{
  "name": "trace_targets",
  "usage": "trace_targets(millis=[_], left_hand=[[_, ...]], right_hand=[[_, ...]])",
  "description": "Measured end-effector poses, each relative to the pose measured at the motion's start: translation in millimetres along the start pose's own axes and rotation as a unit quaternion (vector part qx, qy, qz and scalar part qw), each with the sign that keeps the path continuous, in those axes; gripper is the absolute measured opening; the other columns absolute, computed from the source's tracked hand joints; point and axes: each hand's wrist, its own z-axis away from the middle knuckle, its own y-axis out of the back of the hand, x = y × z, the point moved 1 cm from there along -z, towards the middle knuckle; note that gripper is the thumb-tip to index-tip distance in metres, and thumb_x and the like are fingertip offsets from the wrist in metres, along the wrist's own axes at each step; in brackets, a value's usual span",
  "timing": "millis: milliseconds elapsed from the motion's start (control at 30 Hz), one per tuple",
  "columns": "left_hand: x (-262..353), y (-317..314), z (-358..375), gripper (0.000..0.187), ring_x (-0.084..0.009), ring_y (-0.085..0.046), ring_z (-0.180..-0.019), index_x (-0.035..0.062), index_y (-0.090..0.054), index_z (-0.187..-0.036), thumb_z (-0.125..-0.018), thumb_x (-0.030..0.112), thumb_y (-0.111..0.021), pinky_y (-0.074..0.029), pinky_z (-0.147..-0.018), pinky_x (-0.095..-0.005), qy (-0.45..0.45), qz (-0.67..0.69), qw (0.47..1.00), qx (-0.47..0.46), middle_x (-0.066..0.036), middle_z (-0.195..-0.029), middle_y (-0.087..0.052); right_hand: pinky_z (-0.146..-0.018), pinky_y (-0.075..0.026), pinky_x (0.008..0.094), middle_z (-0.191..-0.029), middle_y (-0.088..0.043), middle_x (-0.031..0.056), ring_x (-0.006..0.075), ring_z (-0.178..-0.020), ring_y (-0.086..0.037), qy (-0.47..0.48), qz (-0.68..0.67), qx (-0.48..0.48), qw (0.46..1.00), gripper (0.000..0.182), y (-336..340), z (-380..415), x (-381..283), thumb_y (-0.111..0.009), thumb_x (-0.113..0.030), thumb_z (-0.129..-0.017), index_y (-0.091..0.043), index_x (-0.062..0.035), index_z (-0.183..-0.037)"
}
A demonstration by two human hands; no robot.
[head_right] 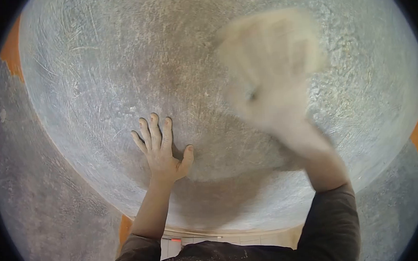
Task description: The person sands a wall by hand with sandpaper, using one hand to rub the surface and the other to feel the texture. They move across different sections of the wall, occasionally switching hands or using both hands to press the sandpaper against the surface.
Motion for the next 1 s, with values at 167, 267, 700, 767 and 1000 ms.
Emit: trace_targets(millis=[167, 267, 700, 767, 1000], left_hand=[[-13, 5, 22, 0.087, -0.0503, -0.005, -0.149, 0.0045, -0.031, -0.153, -0.082, 0.044, -0.062, 0.005, -0.112, -0.0710, 0.025, -0.025, 0.999, -0.031, -0.026, -0.159, -0.022], [-20, 0, 20, 0.087, -0.0507, -0.006, -0.148, 0.0037, -0.029, -0.153, -0.084, 0.047, -0.059, 0.005, -0.112, -0.0713, 0.011, -0.037, 0.999, -0.008, -0.026, -0.159, -0.022], [-26, 7, 28, 0.072, -0.0477, 0.001, -0.150, -0.0001, -0.031, -0.152, -0.097, 0.044, -0.043, 0.011, -0.113, -0.0651, 0.009, 0.068, 0.998, -0.014, -0.029, -0.160, -0.019], [-21, 5, 25, 0.076, -0.0485, 0.003, -0.150, 0.0011, -0.027, -0.154, -0.095, 0.046, -0.046, 0.011, -0.113, -0.0658, 0.002, 0.041, 0.999, -0.013, -0.028, -0.161, -0.014], [18, -15, 28, 0.083, -0.0477, 0.009, -0.149, 0.0070, -0.024, -0.157, -0.089, 0.047, -0.052, 0.012, -0.109, -0.0713, -0.011, 0.013, 0.999, -0.032, -0.023, -0.164, -0.005]], right_hand=[[-0.104, -0.039, 0.0530, -0.139, -0.054, 0.0121, 0.0316, -0.133, -0.047, 0.218, -0.160, -0.145, 0.952, 0.069, -20, 66, -62, -0.070, -0.034, -0.075, -0.054, -0.0131, -0.138], [-0.110, -0.034, 0.0563, -0.145, -0.051, 0.0095, 0.0348, -0.137, -0.043, 0.127, -0.059, -0.044, 0.989, 0.069, -18, 42, -3, -0.067, -0.041, -0.080, -0.051, -0.0176, -0.143], [-0.119, -0.023, 0.0529, -0.148, -0.047, 0.0146, 0.0298, -0.144, -0.035, 0.175, -0.121, -0.150, 0.965, 0.066, -8, 69, -17, -0.065, -0.037, -0.085, -0.050, -0.0095, -0.143], [-0.117, -0.027, 0.0514, -0.146, -0.049, 0.0167, 0.0285, -0.141, -0.039, 0.007, 0.026, -0.011, 1.000, 0.061, 11, 62, 28, -0.063, -0.033, -0.087, -0.052, -0.0050, -0.139], [-0.113, -0.030, 0.0531, -0.139, -0.050, 0.0237, 0.0359, -0.134, -0.043, -0.136, 0.075, -0.100, 0.983, 0.061, 7, 102, -1, -0.053, -0.038, -0.090, -0.050, -0.0009, -0.139]])
